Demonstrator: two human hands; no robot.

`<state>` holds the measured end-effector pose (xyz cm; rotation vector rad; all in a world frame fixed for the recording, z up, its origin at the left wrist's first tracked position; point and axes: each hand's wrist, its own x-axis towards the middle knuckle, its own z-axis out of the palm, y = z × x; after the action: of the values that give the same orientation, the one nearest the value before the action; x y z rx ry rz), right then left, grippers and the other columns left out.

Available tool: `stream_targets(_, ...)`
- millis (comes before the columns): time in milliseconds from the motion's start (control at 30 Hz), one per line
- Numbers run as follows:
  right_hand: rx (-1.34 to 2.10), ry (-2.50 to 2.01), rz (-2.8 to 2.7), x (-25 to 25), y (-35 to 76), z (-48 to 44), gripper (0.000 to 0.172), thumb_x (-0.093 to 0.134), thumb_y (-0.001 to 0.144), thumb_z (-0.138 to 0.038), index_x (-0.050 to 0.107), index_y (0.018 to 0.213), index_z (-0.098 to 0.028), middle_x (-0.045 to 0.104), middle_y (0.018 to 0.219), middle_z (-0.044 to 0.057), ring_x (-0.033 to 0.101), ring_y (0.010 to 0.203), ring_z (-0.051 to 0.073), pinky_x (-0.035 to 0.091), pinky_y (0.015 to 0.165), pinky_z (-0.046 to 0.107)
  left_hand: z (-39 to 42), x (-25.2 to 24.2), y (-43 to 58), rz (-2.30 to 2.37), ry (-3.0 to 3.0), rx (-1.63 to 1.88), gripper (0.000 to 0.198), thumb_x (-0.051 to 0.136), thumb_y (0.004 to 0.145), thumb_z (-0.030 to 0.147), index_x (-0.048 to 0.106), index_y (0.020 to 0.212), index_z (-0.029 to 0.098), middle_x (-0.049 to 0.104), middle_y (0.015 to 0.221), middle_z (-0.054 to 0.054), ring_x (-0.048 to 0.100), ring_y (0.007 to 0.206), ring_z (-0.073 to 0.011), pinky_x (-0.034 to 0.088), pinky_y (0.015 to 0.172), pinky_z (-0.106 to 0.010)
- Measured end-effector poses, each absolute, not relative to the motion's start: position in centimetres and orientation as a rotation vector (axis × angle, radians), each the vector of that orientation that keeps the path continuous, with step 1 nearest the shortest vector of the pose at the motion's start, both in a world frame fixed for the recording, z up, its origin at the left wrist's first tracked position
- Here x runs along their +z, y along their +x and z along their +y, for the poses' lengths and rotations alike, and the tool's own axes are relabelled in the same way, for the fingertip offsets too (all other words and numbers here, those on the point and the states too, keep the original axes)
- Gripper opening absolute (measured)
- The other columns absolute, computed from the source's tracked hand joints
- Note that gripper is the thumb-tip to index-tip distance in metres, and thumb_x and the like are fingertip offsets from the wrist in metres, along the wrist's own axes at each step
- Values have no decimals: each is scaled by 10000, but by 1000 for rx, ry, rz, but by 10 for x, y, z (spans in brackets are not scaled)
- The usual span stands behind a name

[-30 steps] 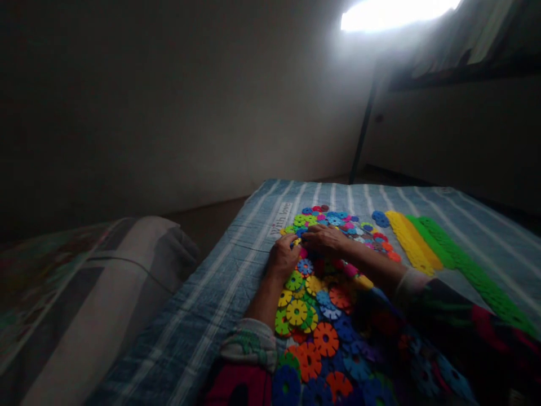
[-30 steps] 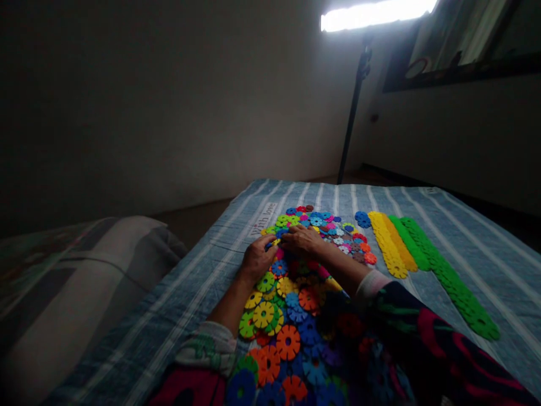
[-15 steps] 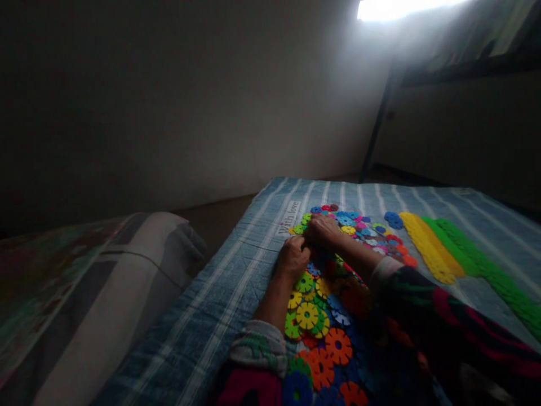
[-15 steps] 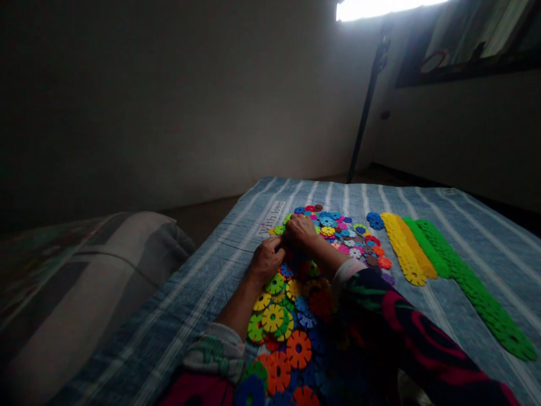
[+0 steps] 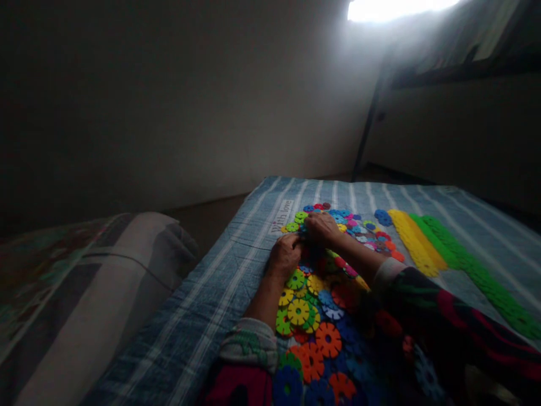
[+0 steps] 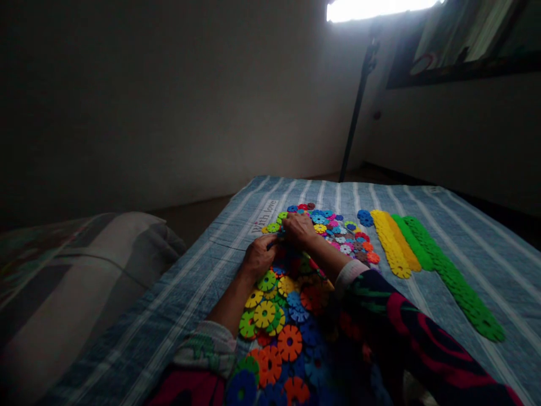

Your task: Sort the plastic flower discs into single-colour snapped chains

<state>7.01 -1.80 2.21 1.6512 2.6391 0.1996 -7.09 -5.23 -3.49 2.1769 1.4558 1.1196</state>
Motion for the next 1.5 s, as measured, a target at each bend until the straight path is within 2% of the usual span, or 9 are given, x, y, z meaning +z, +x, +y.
stream_targets(67, 223, 1726, 2685, 28, 91, -27, 312, 360, 904, -142, 636, 1050, -131, 633, 1059, 160, 593, 961, 226, 407, 794, 311, -49, -36, -71, 1465, 2166, 1143, 151, 532, 735, 144, 672, 738, 199, 714, 896, -40, 632, 935, -183, 478, 918, -300)
stream_targets(200, 57, 1783, 2867, 41, 154, -52, 282, 387, 892, -153, 646, 782, -144, 646, 872, 96, 564, 718, 148, 384, 637, 255, -45, -37, -72, 1507, 2162, 1134, 163, 529, 739, 207, 692, 739, 202, 728, 889, -36, 648, 931, -191, 497, 904, -305)
stream_targets(300, -90, 1810, 2875, 47, 216, -78, 258, 441, 862, -173, 632, 689, -161, 642, 787, 61, 542, 667, 128, 397, 619, 242, -43, -37, -73, 1537, 2128, 1124, 222, 522, 734, 256, 713, 827, 192, 722, 1025, -53, 643, 1010, -208, 484, 947, -310)
stream_targets(367, -348, 1833, 2899, 50, 260, -98, 218, 487, 838, -214, 645, 695, -166, 652, 779, 59, 564, 696, 141, 425, 640, 250, -41, -36, -74, 1554, 2117, 1094, 276, 521, 727, 291, 717, 885, 179, 710, 1082, -68, 632, 1053, -224, 467, 980, -324)
stream_targets(467, -519, 1909, 2803, 52, 318, -132, 206, 518, 811, -268, 664, 715, -158, 659, 773, 66, 588, 705, 152, 452, 646, 261, -38, -34, -75, 1571, 2114, 1058, 321, 523, 710, 328, 720, 909, 172, 701, 1113, -71, 627, 1069, -237, 454, 1004, -335)
stream_targets(667, -702, 2016, 2549, 52, 385, -193, 272, 546, 800, -382, 678, 698, -166, 659, 817, 85, 612, 747, 174, 466, 684, 289, -34, -32, -77, 1570, 2075, 1082, 305, 535, 670, 346, 728, 862, 210, 721, 1068, -30, 626, 1071, -233, 440, 1021, -330)
stream_targets(867, -730, 2104, 2463, 38, 403, -211, 352, 550, 782, -496, 681, 651, -197, 661, 812, 75, 615, 768, 185, 465, 717, 304, -35, -30, -77, 1538, 2015, 1137, 261, 578, 637, 362, 731, 807, 237, 733, 1022, -25, 628, 1064, -256, 436, 1029, -354)
stream_targets(1200, -678, 2199, 2381, 32, 409, -203, 305, 597, 706, -488, 689, 676, -198, 664, 755, 65, 615, 721, 193, 465, 695, 312, -39, -29, -76, 1527, 2032, 1118, 256, 574, 665, 342, 727, 828, 217, 726, 1035, -44, 627, 1066, -259, 433, 1032, -365)
stream_targets(1500, -621, 2260, 2525, 26, 373, -186, 302, 581, 731, -492, 676, 709, -206, 676, 755, 92, 609, 689, 207, 467, 645, 332, -44, -31, -74, 1509, 2031, 1130, 233, 542, 695, 268, 726, 826, 208, 731, 1016, -37, 637, 1044, -225, 446, 1011, -353)
